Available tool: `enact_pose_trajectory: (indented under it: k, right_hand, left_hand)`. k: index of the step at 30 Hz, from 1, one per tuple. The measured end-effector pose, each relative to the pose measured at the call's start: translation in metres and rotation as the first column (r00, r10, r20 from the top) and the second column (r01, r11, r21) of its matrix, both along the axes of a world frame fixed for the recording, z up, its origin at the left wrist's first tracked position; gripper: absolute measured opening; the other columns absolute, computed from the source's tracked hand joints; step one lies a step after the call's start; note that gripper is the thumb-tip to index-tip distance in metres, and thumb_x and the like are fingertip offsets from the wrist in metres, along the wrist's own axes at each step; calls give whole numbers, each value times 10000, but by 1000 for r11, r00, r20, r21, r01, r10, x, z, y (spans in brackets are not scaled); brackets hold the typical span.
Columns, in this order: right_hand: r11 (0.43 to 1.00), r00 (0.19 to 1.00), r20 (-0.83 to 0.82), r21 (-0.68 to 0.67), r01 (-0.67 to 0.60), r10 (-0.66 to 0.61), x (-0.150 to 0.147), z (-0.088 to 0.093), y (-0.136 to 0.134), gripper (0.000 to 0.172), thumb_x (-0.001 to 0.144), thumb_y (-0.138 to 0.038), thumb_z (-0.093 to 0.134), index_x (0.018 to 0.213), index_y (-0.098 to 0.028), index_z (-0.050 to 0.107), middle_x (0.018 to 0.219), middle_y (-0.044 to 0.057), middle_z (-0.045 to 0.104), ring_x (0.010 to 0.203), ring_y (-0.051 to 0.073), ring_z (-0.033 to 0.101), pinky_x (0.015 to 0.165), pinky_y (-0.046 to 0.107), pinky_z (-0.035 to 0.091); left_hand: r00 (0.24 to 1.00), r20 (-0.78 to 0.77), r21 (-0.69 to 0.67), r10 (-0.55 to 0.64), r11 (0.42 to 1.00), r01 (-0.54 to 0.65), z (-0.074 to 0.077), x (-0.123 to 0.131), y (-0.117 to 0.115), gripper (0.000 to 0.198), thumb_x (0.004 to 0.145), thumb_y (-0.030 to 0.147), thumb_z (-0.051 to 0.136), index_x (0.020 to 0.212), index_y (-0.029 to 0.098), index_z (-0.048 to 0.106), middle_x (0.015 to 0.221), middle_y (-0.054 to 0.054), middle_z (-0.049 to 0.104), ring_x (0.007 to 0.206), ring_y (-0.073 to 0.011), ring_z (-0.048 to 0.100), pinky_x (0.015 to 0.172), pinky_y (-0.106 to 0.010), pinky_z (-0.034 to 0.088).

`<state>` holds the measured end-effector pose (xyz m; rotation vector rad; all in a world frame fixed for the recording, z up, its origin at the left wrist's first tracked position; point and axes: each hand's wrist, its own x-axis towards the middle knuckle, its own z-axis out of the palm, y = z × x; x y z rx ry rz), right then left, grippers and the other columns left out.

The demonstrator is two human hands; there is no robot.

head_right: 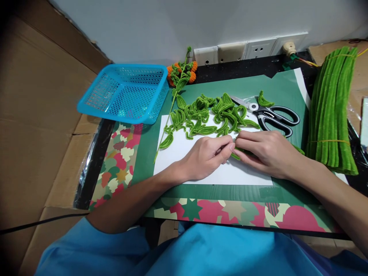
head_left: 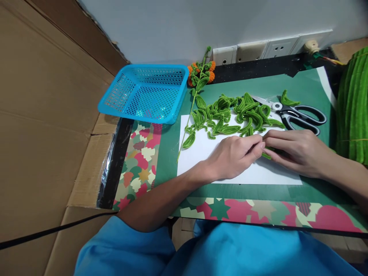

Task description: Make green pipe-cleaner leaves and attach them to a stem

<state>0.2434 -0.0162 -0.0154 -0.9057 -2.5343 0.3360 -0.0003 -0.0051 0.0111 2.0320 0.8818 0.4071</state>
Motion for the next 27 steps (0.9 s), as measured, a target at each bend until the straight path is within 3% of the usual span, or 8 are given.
enact_pose_trajectory:
  k: [7, 27]
  right_hand:
    - [1000, 999, 28, 10, -26, 26, 1, 3, -1, 159, 1103, -229, 510, 982, -202, 611, 848, 23, 593, 679, 153, 554, 607, 297, 358]
    - [999, 999, 30, 33, -29, 28, 1, 6, -1, 192, 1118, -246, 484, 999, -194, 626, 877, 44, 632, 694, 164, 566, 610, 311, 365]
  left_hand:
    - [1000, 7, 7, -4, 1000, 4, -1, 0, 0, 373, 1137, 413, 405, 861, 217, 562, 730, 8, 634, 675, -158, 578, 649, -299, 361]
    - [999, 52, -19, -5, 1000, 6, -5, 1, 0, 362, 1141, 409, 395, 871, 228, 555, 772, -5, 665, 717, -170, 612, 675, -308, 412]
